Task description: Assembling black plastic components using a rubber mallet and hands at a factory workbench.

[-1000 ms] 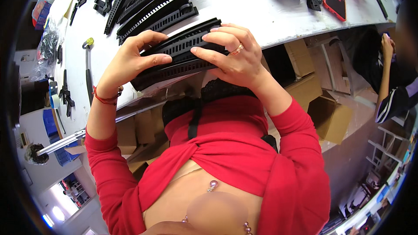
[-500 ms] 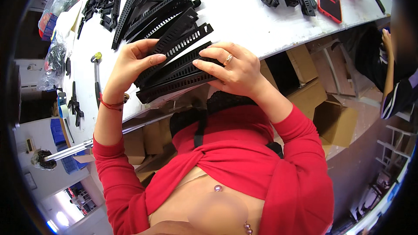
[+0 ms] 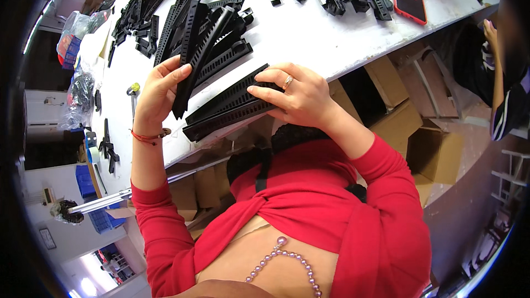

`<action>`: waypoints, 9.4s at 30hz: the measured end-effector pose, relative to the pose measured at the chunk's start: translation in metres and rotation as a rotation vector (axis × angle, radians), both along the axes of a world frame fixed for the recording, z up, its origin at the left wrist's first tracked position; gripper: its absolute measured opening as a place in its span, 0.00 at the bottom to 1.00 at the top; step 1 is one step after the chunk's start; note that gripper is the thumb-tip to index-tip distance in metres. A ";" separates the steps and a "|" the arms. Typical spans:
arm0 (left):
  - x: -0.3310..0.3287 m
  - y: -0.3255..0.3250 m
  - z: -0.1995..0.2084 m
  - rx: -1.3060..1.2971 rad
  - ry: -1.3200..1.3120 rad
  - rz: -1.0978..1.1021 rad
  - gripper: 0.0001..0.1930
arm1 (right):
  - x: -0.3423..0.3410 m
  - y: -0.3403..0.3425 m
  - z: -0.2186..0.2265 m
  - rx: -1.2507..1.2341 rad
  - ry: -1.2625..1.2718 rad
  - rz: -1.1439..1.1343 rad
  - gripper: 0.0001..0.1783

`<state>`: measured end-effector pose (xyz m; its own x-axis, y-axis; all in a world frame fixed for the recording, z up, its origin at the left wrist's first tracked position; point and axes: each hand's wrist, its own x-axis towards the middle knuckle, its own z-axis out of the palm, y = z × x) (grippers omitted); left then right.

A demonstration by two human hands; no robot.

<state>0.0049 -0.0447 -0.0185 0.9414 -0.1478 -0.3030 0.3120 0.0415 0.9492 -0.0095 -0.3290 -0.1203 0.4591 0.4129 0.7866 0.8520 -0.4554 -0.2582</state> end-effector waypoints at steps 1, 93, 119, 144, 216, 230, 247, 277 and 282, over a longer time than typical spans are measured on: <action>0.002 0.001 0.000 -0.044 0.008 0.028 0.14 | 0.000 0.000 0.000 0.006 -0.003 -0.008 0.28; 0.045 0.011 -0.014 -0.380 -0.143 0.423 0.16 | 0.004 0.014 0.026 -0.288 0.238 0.075 0.20; -0.079 0.009 -0.072 0.188 -0.504 0.449 0.25 | 0.065 0.039 0.060 -0.255 0.964 0.347 0.15; -0.028 0.002 -0.047 1.136 -1.059 0.030 0.33 | 0.179 0.078 0.103 -0.079 0.446 0.162 0.17; 0.214 0.052 0.007 1.338 -0.579 -0.331 0.28 | 0.026 0.110 0.019 -0.221 0.178 0.071 0.22; 0.248 0.102 -0.014 1.203 -0.200 0.384 0.22 | 0.030 0.112 0.021 -0.249 0.189 0.058 0.22; 0.197 0.100 0.021 0.948 -0.817 0.274 0.13 | 0.026 0.113 0.025 -0.280 0.183 0.078 0.22; 0.023 0.136 -0.045 1.529 -0.367 0.340 0.25 | 0.003 0.090 0.033 -0.275 0.280 0.129 0.17; -0.004 0.120 -0.030 0.792 -0.216 0.363 0.21 | 0.001 0.088 0.026 -0.197 0.244 0.122 0.18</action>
<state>0.0012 0.0755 -0.0485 0.9378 0.3473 -0.0002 0.2185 -0.5894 0.7777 -0.0083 -0.2411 -0.0941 0.5614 0.6099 0.5593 0.8275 -0.4149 -0.3782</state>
